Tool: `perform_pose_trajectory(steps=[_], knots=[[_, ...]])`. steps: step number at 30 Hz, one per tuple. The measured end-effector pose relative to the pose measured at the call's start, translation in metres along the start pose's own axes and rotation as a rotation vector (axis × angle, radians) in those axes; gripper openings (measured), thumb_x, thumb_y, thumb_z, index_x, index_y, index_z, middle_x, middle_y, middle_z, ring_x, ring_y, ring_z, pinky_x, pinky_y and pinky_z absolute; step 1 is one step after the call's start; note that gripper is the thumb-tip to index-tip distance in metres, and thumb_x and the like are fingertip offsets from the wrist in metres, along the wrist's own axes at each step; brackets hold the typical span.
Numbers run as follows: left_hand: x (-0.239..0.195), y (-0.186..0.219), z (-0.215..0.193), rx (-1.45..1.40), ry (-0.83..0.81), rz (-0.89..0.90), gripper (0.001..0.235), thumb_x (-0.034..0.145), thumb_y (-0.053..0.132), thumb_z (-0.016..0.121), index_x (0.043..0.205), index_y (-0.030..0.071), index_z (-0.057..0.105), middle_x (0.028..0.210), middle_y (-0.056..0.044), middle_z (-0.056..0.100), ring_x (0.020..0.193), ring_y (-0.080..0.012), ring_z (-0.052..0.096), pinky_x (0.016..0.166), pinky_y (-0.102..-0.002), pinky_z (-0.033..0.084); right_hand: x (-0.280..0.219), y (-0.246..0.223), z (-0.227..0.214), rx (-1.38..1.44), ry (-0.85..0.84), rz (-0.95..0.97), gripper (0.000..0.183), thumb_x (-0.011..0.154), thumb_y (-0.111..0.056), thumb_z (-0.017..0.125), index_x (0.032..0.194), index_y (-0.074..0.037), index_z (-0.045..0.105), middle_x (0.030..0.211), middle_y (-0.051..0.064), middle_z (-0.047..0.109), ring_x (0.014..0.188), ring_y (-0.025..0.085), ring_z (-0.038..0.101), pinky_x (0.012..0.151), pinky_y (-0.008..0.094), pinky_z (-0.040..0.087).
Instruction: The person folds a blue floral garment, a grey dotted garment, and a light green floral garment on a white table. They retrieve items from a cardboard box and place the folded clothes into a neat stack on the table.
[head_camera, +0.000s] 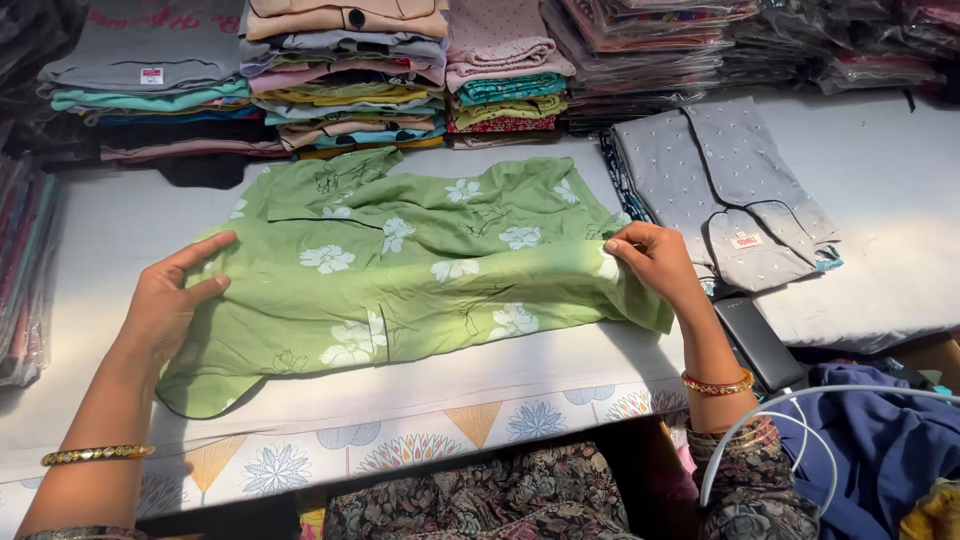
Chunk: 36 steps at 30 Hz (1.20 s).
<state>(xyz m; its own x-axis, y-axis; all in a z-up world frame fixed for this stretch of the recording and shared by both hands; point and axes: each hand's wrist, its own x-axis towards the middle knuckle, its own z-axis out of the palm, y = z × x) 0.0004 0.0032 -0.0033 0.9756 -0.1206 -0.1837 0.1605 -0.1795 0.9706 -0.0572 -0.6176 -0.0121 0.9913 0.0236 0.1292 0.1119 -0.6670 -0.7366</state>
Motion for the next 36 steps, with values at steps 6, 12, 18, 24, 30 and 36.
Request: perform_pose_trajectory(steps=[6,12,18,24,30,36], knots=[[0.008,-0.027,-0.007,0.142,0.065,-0.036,0.073,0.086,0.008,0.071,0.153,0.024,0.049,0.156,-0.014,0.048,0.138,-0.0235,0.046,0.111,-0.039,0.04,0.016,-0.012,0.002,-0.025,0.029,0.072,0.029,0.095,-0.03,0.069,0.112,-0.007,0.071,0.085,0.003,0.072,0.076,0.011,0.063,0.071,0.028,0.05],[-0.007,-0.043,-0.022,0.259,0.044,-0.297,0.106,0.076,0.016,0.08,0.165,0.035,0.027,0.159,-0.025,0.036,0.146,-0.0359,0.038,0.113,-0.051,0.039,0.008,0.026,-0.016,-0.092,-0.199,0.263,0.035,0.083,-0.027,0.082,0.11,-0.007,0.071,0.077,0.005,0.067,0.071,0.013,0.056,0.067,0.03,0.048],[-0.006,-0.067,-0.028,0.446,0.04,-0.289,0.109,0.071,0.022,0.085,0.166,0.035,0.033,0.147,-0.023,0.049,0.136,-0.0352,0.05,0.111,-0.05,0.042,-0.005,0.007,-0.012,0.116,0.01,0.18,0.033,0.084,-0.021,0.086,0.104,-0.003,0.065,0.095,0.004,0.064,0.079,0.013,0.053,0.071,0.03,0.047],[0.001,-0.063,-0.005,0.769,0.119,-0.079,0.098,0.072,0.037,0.083,0.159,0.029,0.038,0.146,-0.017,0.047,0.134,-0.0346,0.049,0.106,-0.051,0.044,-0.035,-0.019,-0.006,-0.146,-0.072,-0.096,0.042,0.072,-0.008,0.083,0.111,-0.008,0.069,0.109,0.006,0.068,0.102,0.023,0.065,0.09,0.033,0.051],[-0.016,-0.034,0.05,1.268,0.102,0.134,0.091,0.072,0.047,0.081,0.153,0.034,0.042,0.158,-0.012,0.032,0.145,-0.0319,0.027,0.113,-0.056,0.028,-0.058,-0.011,-0.012,-0.061,-0.372,-0.276,0.023,0.076,-0.001,0.08,0.097,-0.009,0.078,0.118,0.002,0.076,0.108,0.023,0.068,0.096,0.035,0.051],[-0.02,-0.033,0.065,1.426,-0.03,0.174,0.093,0.073,0.052,0.078,0.154,0.039,0.035,0.162,-0.011,0.024,0.147,-0.0313,0.021,0.115,-0.057,0.019,-0.062,-0.033,-0.006,-0.21,-0.028,0.02,0.034,0.077,0.002,0.074,0.107,-0.015,0.074,0.11,0.0,0.072,0.09,0.018,0.069,0.078,0.034,0.055]])
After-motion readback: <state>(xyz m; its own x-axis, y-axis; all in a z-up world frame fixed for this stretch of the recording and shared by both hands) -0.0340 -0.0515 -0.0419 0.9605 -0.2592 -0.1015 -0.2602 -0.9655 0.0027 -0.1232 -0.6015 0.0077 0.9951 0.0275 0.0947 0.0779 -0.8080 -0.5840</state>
